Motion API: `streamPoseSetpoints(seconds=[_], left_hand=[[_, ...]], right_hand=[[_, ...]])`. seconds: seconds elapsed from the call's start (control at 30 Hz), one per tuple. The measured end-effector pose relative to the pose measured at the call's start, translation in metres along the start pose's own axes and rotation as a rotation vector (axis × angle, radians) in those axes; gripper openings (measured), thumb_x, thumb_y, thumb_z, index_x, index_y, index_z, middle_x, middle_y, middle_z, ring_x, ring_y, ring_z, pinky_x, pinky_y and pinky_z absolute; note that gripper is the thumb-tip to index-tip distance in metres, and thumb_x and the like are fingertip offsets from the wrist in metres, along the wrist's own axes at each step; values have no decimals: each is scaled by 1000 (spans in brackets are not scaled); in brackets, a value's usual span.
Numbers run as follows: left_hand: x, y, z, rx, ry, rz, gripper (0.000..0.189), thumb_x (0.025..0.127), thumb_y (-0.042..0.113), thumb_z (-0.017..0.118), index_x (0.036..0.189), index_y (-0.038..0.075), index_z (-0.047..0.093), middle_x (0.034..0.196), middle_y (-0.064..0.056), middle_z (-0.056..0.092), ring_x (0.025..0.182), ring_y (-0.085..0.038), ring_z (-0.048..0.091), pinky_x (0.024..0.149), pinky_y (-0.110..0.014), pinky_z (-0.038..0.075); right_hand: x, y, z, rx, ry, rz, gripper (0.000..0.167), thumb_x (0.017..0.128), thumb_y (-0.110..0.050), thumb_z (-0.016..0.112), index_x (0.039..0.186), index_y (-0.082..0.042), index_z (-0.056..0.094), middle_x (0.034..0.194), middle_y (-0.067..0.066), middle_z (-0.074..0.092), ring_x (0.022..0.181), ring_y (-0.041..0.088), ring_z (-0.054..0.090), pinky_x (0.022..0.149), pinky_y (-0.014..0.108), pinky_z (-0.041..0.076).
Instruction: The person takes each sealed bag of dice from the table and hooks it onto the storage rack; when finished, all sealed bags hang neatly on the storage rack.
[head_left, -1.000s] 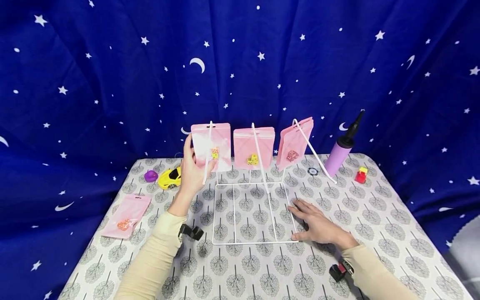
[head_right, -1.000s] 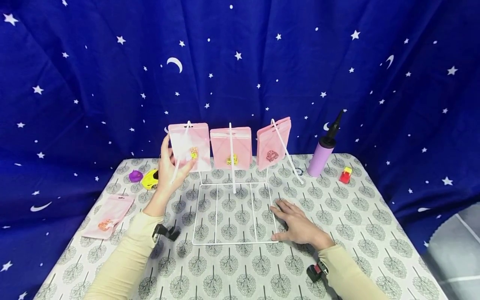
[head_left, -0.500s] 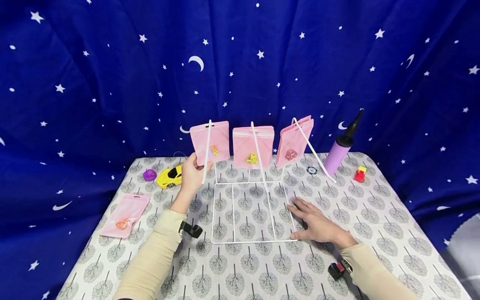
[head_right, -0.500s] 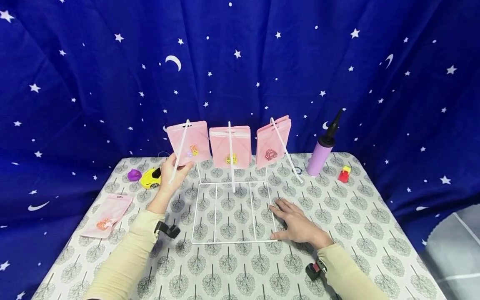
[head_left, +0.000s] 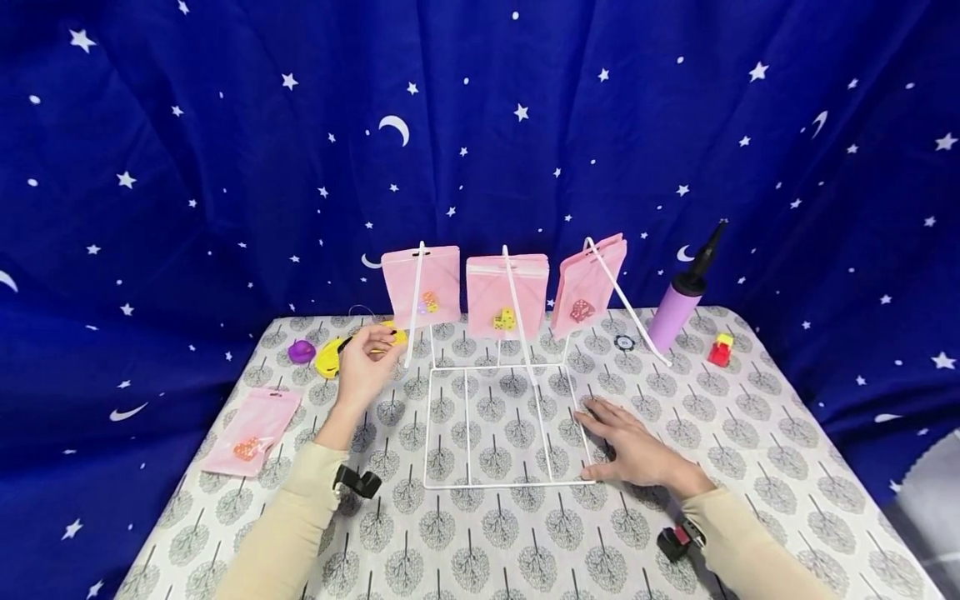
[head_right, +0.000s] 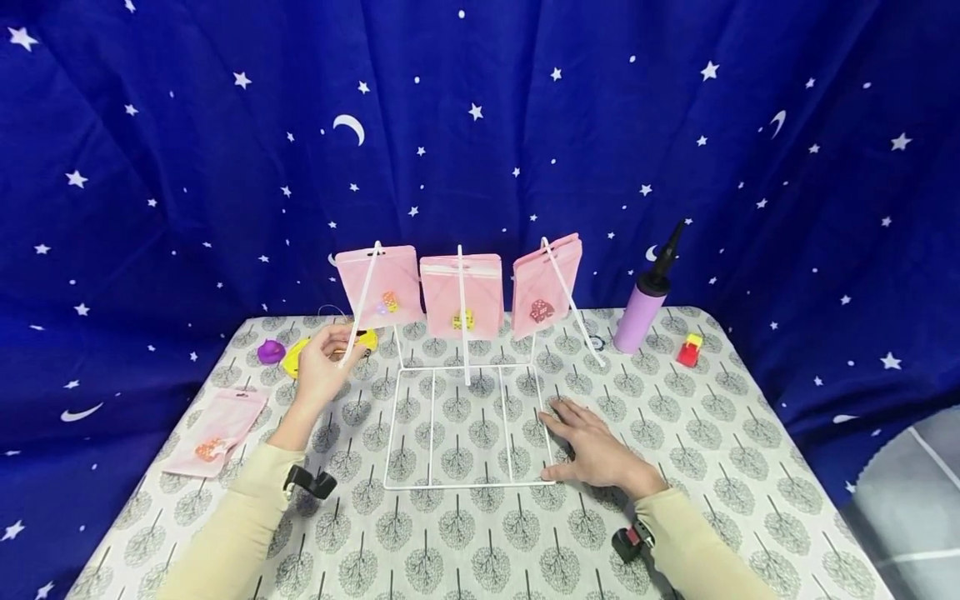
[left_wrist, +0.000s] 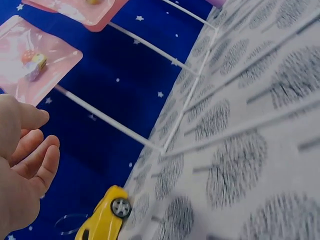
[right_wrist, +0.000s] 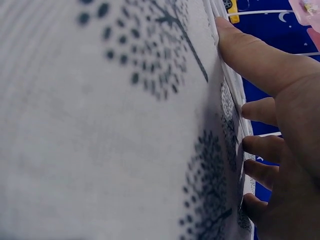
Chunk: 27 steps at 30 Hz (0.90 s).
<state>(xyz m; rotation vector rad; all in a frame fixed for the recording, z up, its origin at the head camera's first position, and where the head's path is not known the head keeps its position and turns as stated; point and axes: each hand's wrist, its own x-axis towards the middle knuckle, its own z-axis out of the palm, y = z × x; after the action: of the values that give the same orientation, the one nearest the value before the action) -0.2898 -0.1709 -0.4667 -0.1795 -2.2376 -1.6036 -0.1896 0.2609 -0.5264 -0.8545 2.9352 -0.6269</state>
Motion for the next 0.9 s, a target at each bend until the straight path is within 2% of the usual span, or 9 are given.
streamPoseSetpoints(seconds=[0.2,0.4,0.5,0.67,0.77,0.9], left_hand=[[-14,-5,-28,81,3,31,35,79,3,78,110,-4,63,102,-20,68,84,-20,64,74,-16,56],[-30,-15,-60,190,38,46,36,78,1,78,111,-2,63,103,-22,69,82,-25,67,72,-17,57],[-38,-17,-75,229,54,36,37,79,4,79,112,0,64,103,-19,70,80,-19,67,71,-15,57],[-47,-23,-98,253,83,4,40,79,6,79,115,0,63,102,-16,71,79,-1,62,73,-17,57],[-51,-28,-112,290,117,-22,41,79,6,79,117,2,64,104,-15,70,84,-9,64,79,-24,58],[-61,-37,-132,375,141,-96,44,82,11,77,123,3,62,115,-15,66,100,-28,63,90,-38,53]], right_hand=[[1,1,0,-11,3,1,98,71,-57,77,147,-6,42,156,26,27,142,48,24,113,68,20],[1,1,1,-11,-2,3,99,72,-59,76,148,-6,41,156,25,27,142,48,24,112,68,20],[1,2,1,-9,-3,6,98,72,-59,76,148,-7,41,156,26,27,142,48,24,112,69,20],[2,3,0,-13,5,1,99,72,-58,76,148,-7,41,156,26,27,142,48,24,112,69,20],[1,4,0,-14,7,-9,98,72,-58,77,147,-6,41,155,26,28,142,48,25,112,68,20],[0,4,1,-13,3,-15,98,72,-59,76,147,-6,42,155,27,28,142,49,25,112,68,21]])
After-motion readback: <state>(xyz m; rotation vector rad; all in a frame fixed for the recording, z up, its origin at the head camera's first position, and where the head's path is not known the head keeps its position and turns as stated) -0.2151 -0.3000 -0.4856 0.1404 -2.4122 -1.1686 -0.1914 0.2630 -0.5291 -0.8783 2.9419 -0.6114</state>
